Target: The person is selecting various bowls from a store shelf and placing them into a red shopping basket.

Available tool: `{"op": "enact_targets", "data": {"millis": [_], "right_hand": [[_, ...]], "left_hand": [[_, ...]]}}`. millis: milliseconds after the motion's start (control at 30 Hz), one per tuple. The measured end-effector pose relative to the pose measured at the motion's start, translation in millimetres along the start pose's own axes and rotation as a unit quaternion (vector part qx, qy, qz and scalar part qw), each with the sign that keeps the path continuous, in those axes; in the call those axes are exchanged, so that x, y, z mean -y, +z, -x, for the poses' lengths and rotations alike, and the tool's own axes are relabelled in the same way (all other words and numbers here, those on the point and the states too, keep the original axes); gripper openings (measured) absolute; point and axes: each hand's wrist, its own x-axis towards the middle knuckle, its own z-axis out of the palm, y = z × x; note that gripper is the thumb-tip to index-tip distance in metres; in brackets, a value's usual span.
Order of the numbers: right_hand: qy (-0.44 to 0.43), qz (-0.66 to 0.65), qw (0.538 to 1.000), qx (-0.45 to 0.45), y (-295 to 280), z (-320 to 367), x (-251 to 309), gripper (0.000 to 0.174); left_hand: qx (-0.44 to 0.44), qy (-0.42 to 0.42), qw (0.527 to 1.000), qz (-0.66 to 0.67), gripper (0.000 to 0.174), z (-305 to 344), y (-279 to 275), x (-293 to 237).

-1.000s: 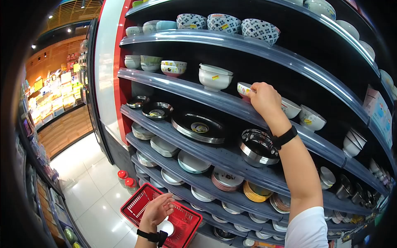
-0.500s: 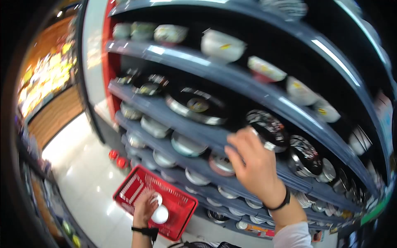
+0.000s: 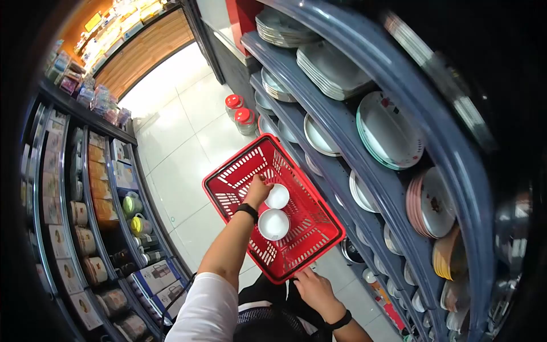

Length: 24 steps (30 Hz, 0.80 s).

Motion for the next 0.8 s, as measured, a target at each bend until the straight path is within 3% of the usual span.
{"op": "enact_targets", "data": {"millis": [100,167,233,300,333,367,433,600,667,733,800], "right_hand": [[0.022,-0.019,0.999,-0.016,18.2,-13.9,-24.1,0.02],[0.059,-0.017,0.998,0.003,20.0,-21.8,-33.2,0.019],[0.062,-0.028,0.997,-0.033,19.5,-26.3,-48.7,0.019],[0.08,-0.036,0.996,-0.034,14.7,-29.6,-56.9,0.019],[0.086,-0.028,0.995,-0.037,13.6,-29.3,-61.2,0.018],[0.09,-0.018,0.995,-0.041,13.4,-29.2,-65.3,0.017],[0.1,-0.021,0.994,-0.046,16.4,-29.6,-69.7,0.017],[0.087,-0.012,0.995,-0.036,15.1,-35.5,-60.0,0.018],[0.078,-0.01,0.996,-0.042,13.2,-35.1,-52.8,0.018],[0.061,-0.006,0.997,-0.052,7.5,-32.9,-45.2,0.018],[0.069,-0.008,0.997,-0.041,-1.9,-30.2,-36.4,0.029]], "left_hand": [[-0.001,-0.041,0.981,-0.189,0.072,-15.5,33.2,12.8],[0.028,-0.092,0.972,-0.215,0.072,-24.6,48.7,36.5],[0.063,-0.104,0.971,-0.206,0.073,-53.8,71.7,89.9],[0.081,-0.118,0.978,-0.152,0.063,-67.6,81.8,113.0],[0.109,-0.12,0.982,-0.102,0.049,-82.7,92.0,140.2],[0.113,-0.12,0.981,-0.105,0.049,-84.7,93.8,142.4],[0.137,-0.032,0.982,-0.123,0.041,-86.6,91.7,142.5],[0.112,-0.009,0.976,-0.185,0.042,-84.2,81.5,126.0],[0.041,0.024,0.994,-0.1,0.038,-84.1,71.8,128.4],[0.04,0.016,0.997,-0.057,0.038,-81.8,53.0,121.3],[0.039,0.017,0.999,0.004,0.037,-72.7,33.8,104.2]]}}
